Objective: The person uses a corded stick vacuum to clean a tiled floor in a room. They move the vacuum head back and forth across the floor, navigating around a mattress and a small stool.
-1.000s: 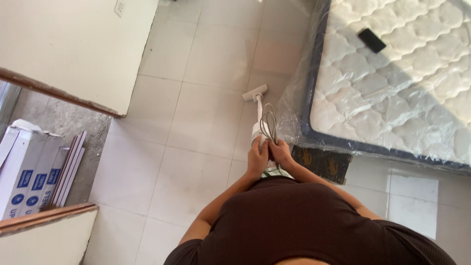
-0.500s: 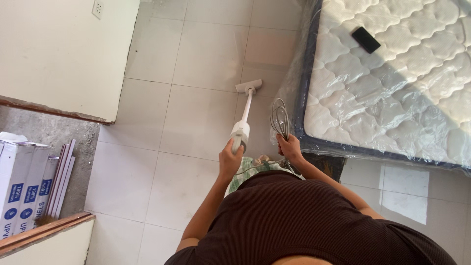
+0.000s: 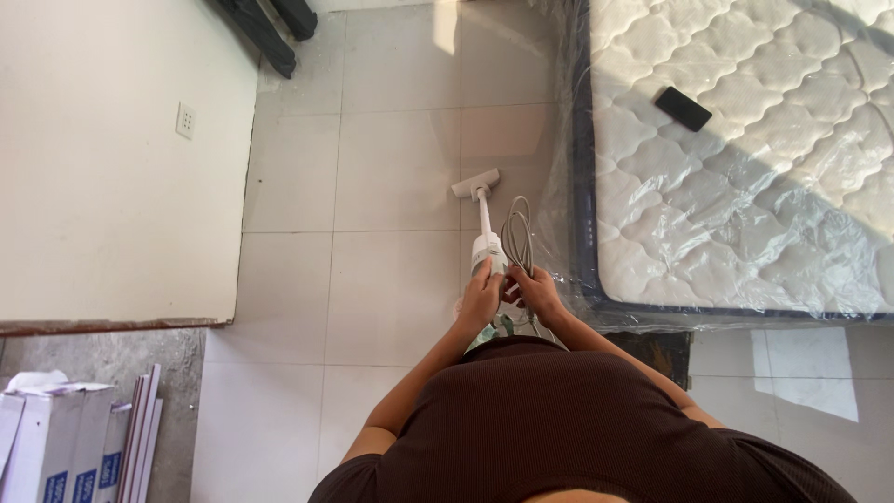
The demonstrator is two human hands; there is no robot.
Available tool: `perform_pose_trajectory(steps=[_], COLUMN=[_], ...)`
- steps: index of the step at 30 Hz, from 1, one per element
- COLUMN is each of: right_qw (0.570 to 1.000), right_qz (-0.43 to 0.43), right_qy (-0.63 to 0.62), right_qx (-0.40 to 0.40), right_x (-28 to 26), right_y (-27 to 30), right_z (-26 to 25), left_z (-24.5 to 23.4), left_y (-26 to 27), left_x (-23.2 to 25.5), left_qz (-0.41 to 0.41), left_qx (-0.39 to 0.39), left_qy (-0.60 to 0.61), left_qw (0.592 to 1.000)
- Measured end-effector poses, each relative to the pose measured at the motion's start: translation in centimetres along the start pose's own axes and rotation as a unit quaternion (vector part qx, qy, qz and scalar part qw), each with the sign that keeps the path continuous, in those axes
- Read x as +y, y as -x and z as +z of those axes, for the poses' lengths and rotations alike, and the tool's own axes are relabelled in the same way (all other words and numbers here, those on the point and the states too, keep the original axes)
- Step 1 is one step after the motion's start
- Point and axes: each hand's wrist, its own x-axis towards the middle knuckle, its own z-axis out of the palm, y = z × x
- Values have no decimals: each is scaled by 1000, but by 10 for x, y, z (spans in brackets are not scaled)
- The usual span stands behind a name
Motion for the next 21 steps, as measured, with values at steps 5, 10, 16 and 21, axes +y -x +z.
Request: perform_pose_trajectory(steps=[5,10,16,21], right_qw=[999,993,991,986], right_qz=[-31,-39,-44,-37], right_qy=[-37,-105,-128,-159], right_qx=[27,31,14,-18], right_x=[-31,-49,-69,-88], right_y=[-12,-19,-34,-37], right_z=[34,44,32,23], left_z=[-33,-50,-49,-45], left_y=[-35,-35,-38,-45], left_x=[-4,41,70,97], left_qz=[-14,81,339,377], left_qx=[-101,-122,15,64], left_qy=[53,-253,-408,-424], left_qw=[993,956,848,821])
